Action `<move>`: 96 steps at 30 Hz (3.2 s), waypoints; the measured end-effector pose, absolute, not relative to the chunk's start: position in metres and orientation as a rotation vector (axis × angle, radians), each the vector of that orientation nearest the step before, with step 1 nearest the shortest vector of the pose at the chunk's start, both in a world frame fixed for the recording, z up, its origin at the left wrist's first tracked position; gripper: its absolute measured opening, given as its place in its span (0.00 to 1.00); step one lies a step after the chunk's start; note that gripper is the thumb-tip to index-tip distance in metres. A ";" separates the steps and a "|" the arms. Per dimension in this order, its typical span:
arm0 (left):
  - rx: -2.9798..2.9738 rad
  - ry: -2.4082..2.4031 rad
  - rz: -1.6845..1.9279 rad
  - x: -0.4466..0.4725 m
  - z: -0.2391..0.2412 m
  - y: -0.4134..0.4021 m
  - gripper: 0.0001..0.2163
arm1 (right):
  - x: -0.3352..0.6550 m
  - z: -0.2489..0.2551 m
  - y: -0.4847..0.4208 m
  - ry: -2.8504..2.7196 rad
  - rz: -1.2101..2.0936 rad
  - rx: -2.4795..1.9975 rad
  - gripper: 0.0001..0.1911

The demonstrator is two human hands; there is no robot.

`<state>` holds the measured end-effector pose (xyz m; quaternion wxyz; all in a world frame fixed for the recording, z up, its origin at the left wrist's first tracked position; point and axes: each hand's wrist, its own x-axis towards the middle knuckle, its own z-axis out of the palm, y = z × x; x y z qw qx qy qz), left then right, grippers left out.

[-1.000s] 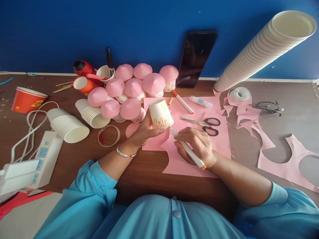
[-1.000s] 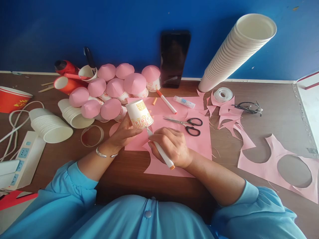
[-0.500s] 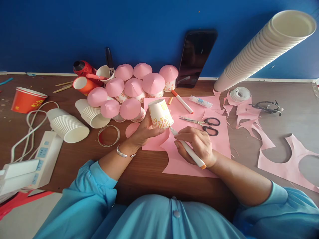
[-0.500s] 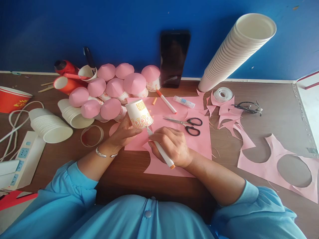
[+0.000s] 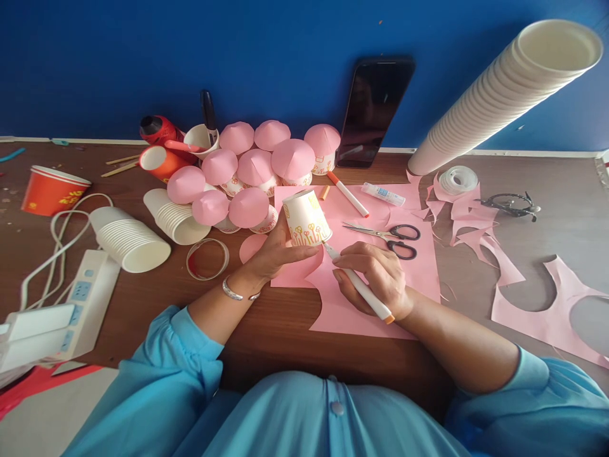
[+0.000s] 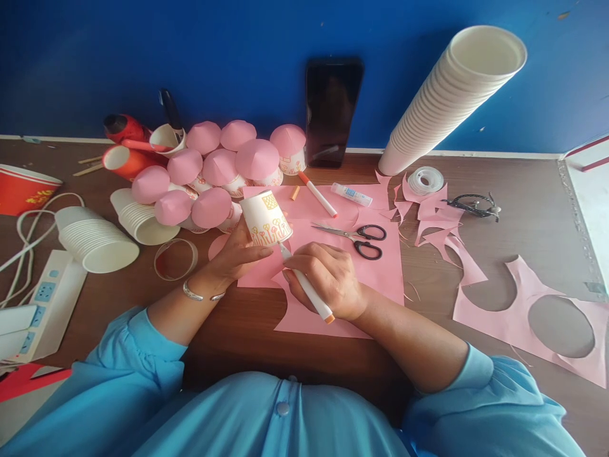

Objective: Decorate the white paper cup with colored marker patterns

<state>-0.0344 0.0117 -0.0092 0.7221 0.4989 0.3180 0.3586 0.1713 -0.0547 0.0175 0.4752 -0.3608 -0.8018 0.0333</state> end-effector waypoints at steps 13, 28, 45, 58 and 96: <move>1.085 0.685 0.830 -0.034 -0.017 0.015 0.39 | 0.173 0.017 -0.054 -1.912 0.079 -0.909 0.09; 1.007 0.649 0.787 -0.031 -0.005 0.013 0.45 | 0.173 0.018 -0.055 -1.915 0.099 -0.878 0.11; 1.089 0.693 0.725 -0.033 -0.003 0.010 0.44 | 0.170 0.017 -0.055 -1.966 0.148 -0.867 0.10; 1.106 0.669 0.716 -0.034 -0.006 0.011 0.44 | 0.170 0.015 -0.055 -1.981 0.158 -0.875 0.09; 1.152 0.710 0.745 -0.033 -0.003 0.010 0.45 | 0.170 0.017 -0.056 -1.961 0.113 -0.868 0.10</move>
